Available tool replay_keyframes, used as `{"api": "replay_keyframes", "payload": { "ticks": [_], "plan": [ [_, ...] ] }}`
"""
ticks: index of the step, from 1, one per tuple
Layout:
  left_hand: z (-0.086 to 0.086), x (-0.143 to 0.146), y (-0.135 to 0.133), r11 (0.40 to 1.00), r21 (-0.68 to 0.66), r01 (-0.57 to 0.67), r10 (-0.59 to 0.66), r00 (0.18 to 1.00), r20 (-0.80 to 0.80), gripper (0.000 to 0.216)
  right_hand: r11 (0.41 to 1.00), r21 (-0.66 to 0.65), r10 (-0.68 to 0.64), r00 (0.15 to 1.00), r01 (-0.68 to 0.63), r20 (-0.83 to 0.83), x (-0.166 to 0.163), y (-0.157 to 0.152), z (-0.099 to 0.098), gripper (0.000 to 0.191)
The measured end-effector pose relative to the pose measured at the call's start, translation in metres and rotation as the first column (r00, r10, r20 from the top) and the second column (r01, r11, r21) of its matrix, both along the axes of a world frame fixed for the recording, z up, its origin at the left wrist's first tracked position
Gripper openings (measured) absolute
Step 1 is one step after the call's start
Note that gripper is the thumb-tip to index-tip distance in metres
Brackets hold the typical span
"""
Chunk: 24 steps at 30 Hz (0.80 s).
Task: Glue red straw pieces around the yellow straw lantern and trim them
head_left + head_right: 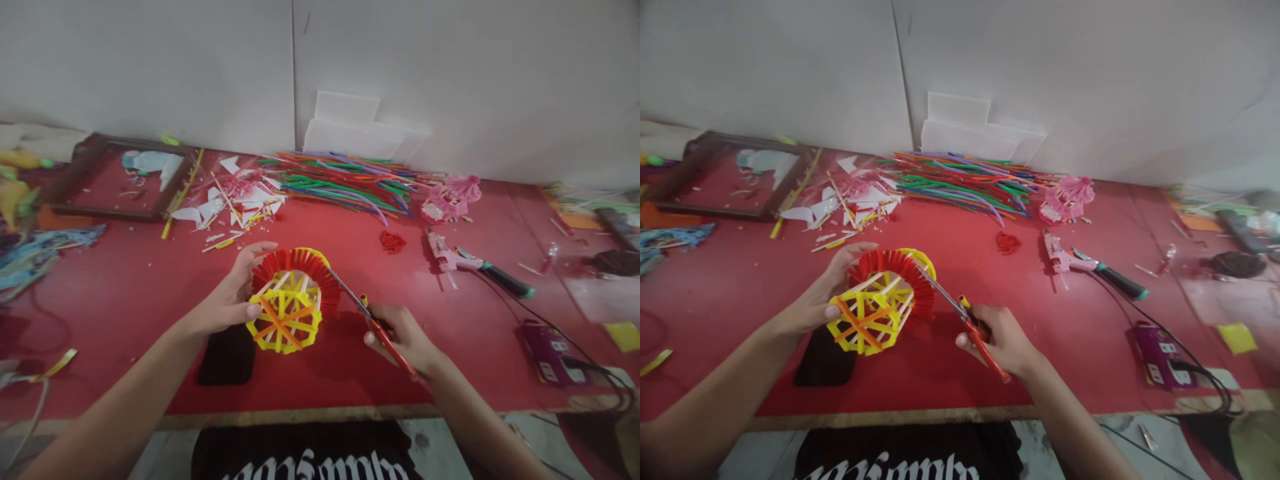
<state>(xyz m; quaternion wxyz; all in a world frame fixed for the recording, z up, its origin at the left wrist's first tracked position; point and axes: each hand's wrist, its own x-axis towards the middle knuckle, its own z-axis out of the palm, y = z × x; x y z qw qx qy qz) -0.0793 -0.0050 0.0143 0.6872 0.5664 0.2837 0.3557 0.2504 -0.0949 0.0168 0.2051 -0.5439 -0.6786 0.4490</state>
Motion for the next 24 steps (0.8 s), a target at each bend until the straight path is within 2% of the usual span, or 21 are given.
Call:
{"api": "replay_keyframes", "payload": {
  "ticks": [5,12,24],
  "plan": [
    [-0.0025,0.0004,-0.0004,1.000,-0.011,0.002,-0.002,1.000,0.031,0.091,1.000,-0.015,-0.002,1.000,0.003,0.004,0.0015,-0.0007,-0.0009,0.062],
    [0.0056,0.0023,-0.0036,0.998,-0.062,0.022,-0.023,1.000,-0.014,0.092,1.000,-0.030,0.004,1.000,-0.004,-0.001,0.0016,0.0000,0.0002,0.063],
    [0.0050,0.0022,-0.0025,0.999,-0.046,0.029,-0.029,1.000,0.009,0.091,1.000,-0.016,0.008,1.000,-0.008,-0.001,0.0032,-0.0001,0.0012,0.063]
  ]
}}
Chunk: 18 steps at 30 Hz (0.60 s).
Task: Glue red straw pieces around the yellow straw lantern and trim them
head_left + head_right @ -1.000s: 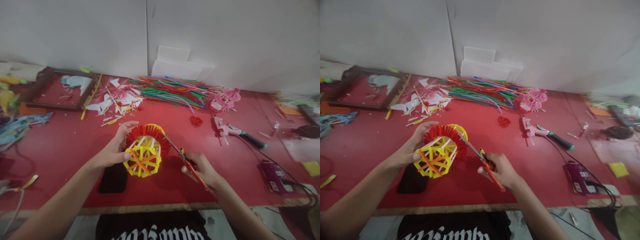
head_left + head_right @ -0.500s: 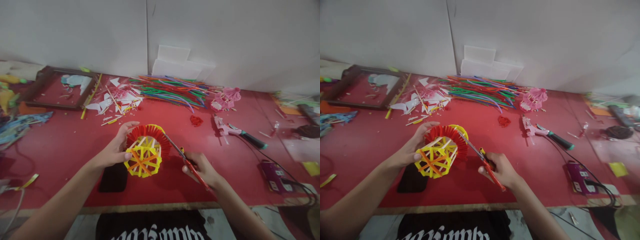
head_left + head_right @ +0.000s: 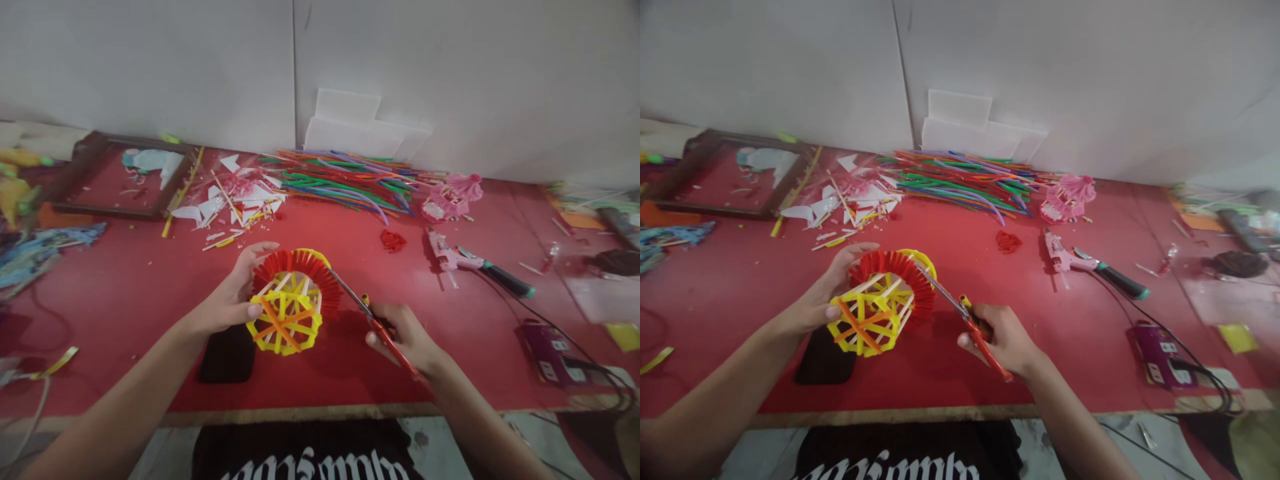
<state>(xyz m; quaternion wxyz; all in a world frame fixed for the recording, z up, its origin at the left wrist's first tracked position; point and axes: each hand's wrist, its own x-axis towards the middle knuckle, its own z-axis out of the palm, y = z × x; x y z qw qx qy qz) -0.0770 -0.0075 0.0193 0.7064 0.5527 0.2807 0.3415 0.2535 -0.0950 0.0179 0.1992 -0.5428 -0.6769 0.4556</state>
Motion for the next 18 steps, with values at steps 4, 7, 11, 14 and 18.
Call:
{"api": "replay_keyframes", "payload": {
  "ticks": [4,7,11,14,18],
  "plan": [
    [0.0013,0.0011,-0.0010,1.000,-0.030,0.010,-0.011,1.000,-0.011,0.090,1.000,0.004,0.006,1.000,-0.006,-0.001,-0.0002,0.0002,0.0002,0.064],
    [0.0024,0.0013,-0.0007,0.999,-0.040,0.013,-0.013,1.000,-0.001,0.090,1.000,0.005,0.010,1.000,-0.010,-0.001,-0.0007,0.0001,0.0002,0.064],
    [0.0028,0.0009,-0.0001,0.999,-0.034,0.019,-0.020,1.000,-0.007,0.089,1.000,0.007,0.008,1.000,-0.008,0.001,-0.0008,0.0000,-0.0001,0.065],
    [0.0030,0.0003,-0.0004,1.000,-0.025,0.018,-0.018,1.000,-0.010,0.090,1.000,0.005,0.002,1.000,-0.002,0.004,-0.0009,-0.0002,-0.0002,0.065],
    [0.0035,0.0006,-0.0007,1.000,-0.018,0.009,-0.009,0.999,-0.034,0.090,1.000,0.005,-0.016,1.000,0.016,0.006,-0.0012,-0.0005,-0.0005,0.067]
  ]
}}
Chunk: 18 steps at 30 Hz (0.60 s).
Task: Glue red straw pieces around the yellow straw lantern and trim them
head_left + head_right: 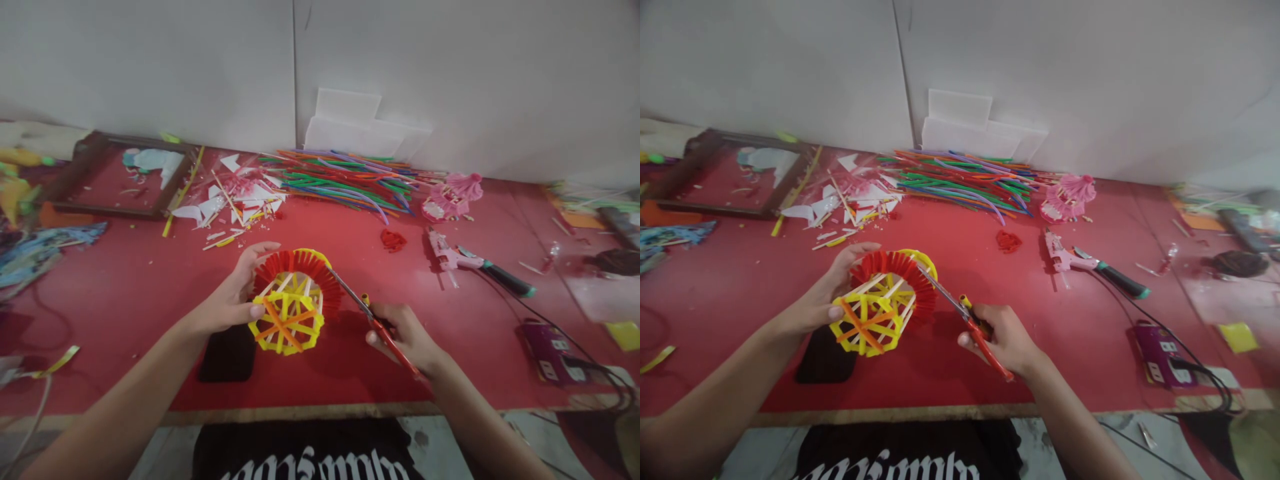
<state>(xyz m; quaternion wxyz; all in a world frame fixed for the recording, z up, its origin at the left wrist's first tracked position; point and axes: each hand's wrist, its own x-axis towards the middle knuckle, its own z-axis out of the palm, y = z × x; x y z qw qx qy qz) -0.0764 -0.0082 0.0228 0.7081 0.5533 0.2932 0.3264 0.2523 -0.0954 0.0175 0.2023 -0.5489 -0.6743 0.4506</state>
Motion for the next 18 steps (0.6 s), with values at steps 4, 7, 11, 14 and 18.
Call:
{"api": "replay_keyframes", "payload": {
  "ticks": [4,7,11,14,18],
  "plan": [
    [-0.0006,0.0010,0.0002,1.000,0.006,-0.006,0.005,1.000,0.003,0.092,1.000,-0.002,-0.031,1.000,0.031,0.000,-0.0008,0.0007,0.0001,0.069],
    [-0.0010,0.0010,-0.0005,1.000,-0.011,-0.021,0.021,1.000,0.005,0.097,0.999,-0.009,-0.050,0.999,0.050,-0.002,-0.0017,0.0014,0.0009,0.070],
    [-0.0010,0.0000,-0.0007,1.000,-0.024,-0.002,0.002,1.000,-0.017,0.092,0.997,-0.022,-0.074,0.997,0.074,-0.003,-0.0024,0.0004,0.0008,0.068],
    [-0.0015,0.0001,0.0000,1.000,-0.003,-0.003,0.003,1.000,-0.018,0.091,0.995,-0.026,-0.097,0.995,0.097,-0.002,-0.0024,-0.0011,-0.0005,0.067],
    [-0.0026,-0.0004,0.0001,1.000,0.011,0.003,-0.003,1.000,-0.006,0.091,0.991,-0.024,-0.133,0.991,0.133,-0.003,-0.0006,-0.0014,-0.0032,0.064]
  ]
}}
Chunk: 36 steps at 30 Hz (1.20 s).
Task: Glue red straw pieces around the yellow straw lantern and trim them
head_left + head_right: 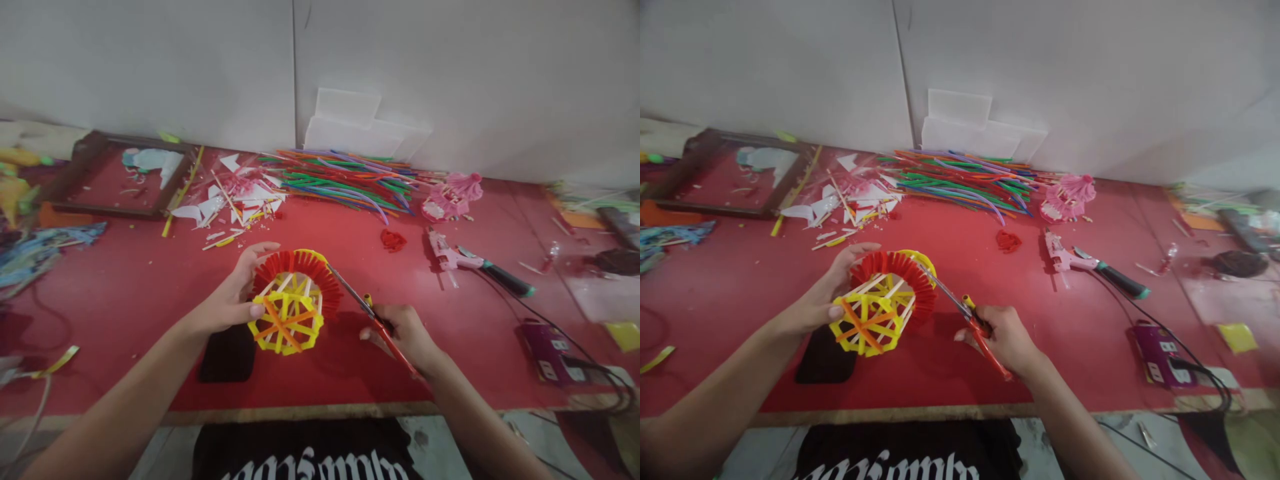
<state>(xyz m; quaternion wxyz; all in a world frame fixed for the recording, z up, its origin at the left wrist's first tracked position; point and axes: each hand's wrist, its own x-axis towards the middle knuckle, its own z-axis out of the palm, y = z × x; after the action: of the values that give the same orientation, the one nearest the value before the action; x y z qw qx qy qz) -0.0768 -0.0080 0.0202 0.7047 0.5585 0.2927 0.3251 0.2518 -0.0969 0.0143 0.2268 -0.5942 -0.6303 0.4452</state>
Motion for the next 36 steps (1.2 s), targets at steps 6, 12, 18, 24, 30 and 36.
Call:
{"api": "replay_keyframes", "payload": {
  "ticks": [6,12,18,24,30,36],
  "plan": [
    [0.004,-0.002,0.001,0.998,0.056,0.040,-0.033,0.992,-0.118,0.090,0.992,-0.016,-0.122,0.992,0.122,-0.036,0.001,-0.002,-0.007,0.063],
    [0.002,0.002,0.011,0.990,0.129,0.058,-0.010,0.939,-0.344,0.087,0.935,-0.117,-0.345,0.935,0.335,-0.083,-0.009,0.001,-0.007,0.069],
    [-0.014,0.004,0.015,0.999,-0.016,-0.043,0.037,0.963,-0.268,0.073,0.870,-0.197,-0.471,0.880,0.453,-0.057,-0.018,0.025,-0.006,0.059],
    [0.004,0.017,0.007,0.981,-0.188,-0.050,0.035,0.996,-0.083,0.078,0.876,-0.272,-0.448,0.880,0.397,-0.159,-0.029,0.038,0.002,0.051],
    [0.013,0.029,-0.002,0.975,-0.223,0.000,0.009,0.999,0.037,0.083,0.895,-0.302,-0.413,0.863,0.327,-0.290,-0.045,0.033,0.015,0.036],
    [0.005,0.032,-0.009,0.945,-0.322,-0.060,0.101,0.988,0.113,0.075,0.888,-0.257,-0.454,0.816,0.382,-0.357,-0.050,0.035,0.003,0.028]
  ]
}}
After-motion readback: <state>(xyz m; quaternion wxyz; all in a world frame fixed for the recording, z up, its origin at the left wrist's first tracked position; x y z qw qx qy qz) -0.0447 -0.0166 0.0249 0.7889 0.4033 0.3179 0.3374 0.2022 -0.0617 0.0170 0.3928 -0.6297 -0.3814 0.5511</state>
